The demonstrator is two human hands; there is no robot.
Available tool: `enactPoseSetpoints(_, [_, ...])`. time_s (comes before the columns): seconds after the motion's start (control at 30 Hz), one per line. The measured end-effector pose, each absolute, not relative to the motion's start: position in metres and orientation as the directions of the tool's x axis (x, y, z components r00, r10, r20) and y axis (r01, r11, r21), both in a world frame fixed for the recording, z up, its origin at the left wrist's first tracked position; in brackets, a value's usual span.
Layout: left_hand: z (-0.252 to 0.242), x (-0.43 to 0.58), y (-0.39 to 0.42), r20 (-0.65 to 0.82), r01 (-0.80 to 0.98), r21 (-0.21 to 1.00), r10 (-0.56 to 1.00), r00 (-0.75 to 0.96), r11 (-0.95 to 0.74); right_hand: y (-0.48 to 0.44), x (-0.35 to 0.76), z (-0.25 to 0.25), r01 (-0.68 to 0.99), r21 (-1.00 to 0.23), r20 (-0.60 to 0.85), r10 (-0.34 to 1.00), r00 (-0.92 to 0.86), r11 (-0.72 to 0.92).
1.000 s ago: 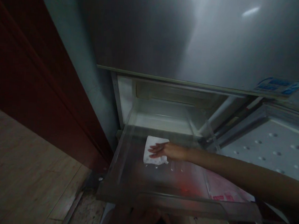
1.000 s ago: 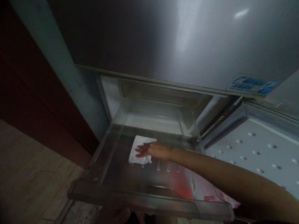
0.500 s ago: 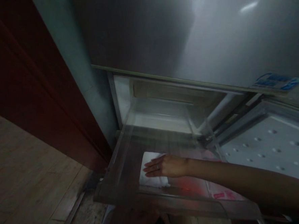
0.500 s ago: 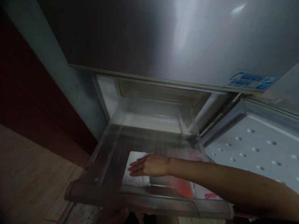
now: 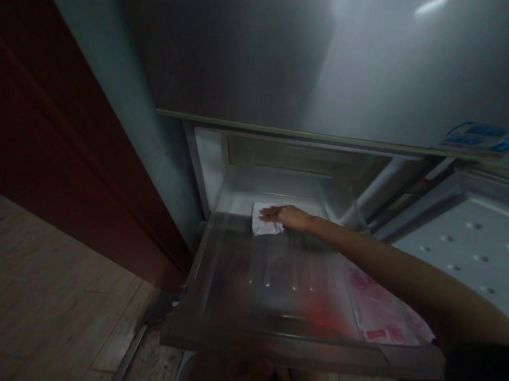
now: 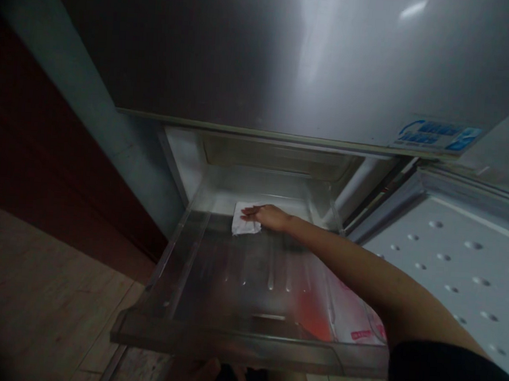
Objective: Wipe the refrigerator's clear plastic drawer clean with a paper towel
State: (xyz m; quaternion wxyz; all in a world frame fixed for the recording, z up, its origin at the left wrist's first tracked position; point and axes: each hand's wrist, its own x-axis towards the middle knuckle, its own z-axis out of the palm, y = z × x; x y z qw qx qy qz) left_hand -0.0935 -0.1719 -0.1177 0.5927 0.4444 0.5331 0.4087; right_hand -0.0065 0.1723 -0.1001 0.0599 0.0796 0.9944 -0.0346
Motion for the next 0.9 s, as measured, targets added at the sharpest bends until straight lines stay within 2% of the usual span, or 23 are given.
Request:
enactPoseSetpoints(0.17, [-0.113, -0.092, -0.168, -0.255, -0.025, 0.966, 0.961, 0.107, 0.259, 0.192, -0.019, -0.097, 0.285, 0.012, -0.086, 0.285, -0.955, 0.958])
enactPoseSetpoints(0.37, [-0.111, -0.089, -0.165, -0.168, -0.03, 0.985, 0.979, 0.116, 0.173, 0.164, -0.01, -0.099, 0.235, -0.026, -0.12, 0.231, -0.966, 0.972])
enactPoseSetpoints(0.5, [-0.118, -0.089, -0.171, -0.216, 0.043, 0.976, 0.976, 0.007, 0.215, 0.126, 0.003, -0.1, 0.14, -0.05, -0.183, 0.129, -0.975, 0.989])
enactPoseSetpoints(0.63, [-0.126, -0.09, -0.176, -0.22, 0.057, 0.973, 0.974, -0.053, 0.223, 0.081, 0.018, -0.109, -0.038, -0.069, -0.178, -0.05, -0.983, 0.997])
enactPoseSetpoints(0.77, [-0.126, -0.089, -0.175, -0.206, 0.048, 0.977, 0.978, -0.035, 0.208, 0.043, 0.03, -0.116, -0.222, -0.053, -0.13, -0.227, -0.965, 0.974])
enactPoseSetpoints(0.9, [-0.123, -0.089, -0.173, -0.209, 0.041, 0.977, 0.978, -0.011, 0.209, 0.029, 0.034, -0.117, -0.277, -0.012, -0.115, -0.277, -0.954, 0.961])
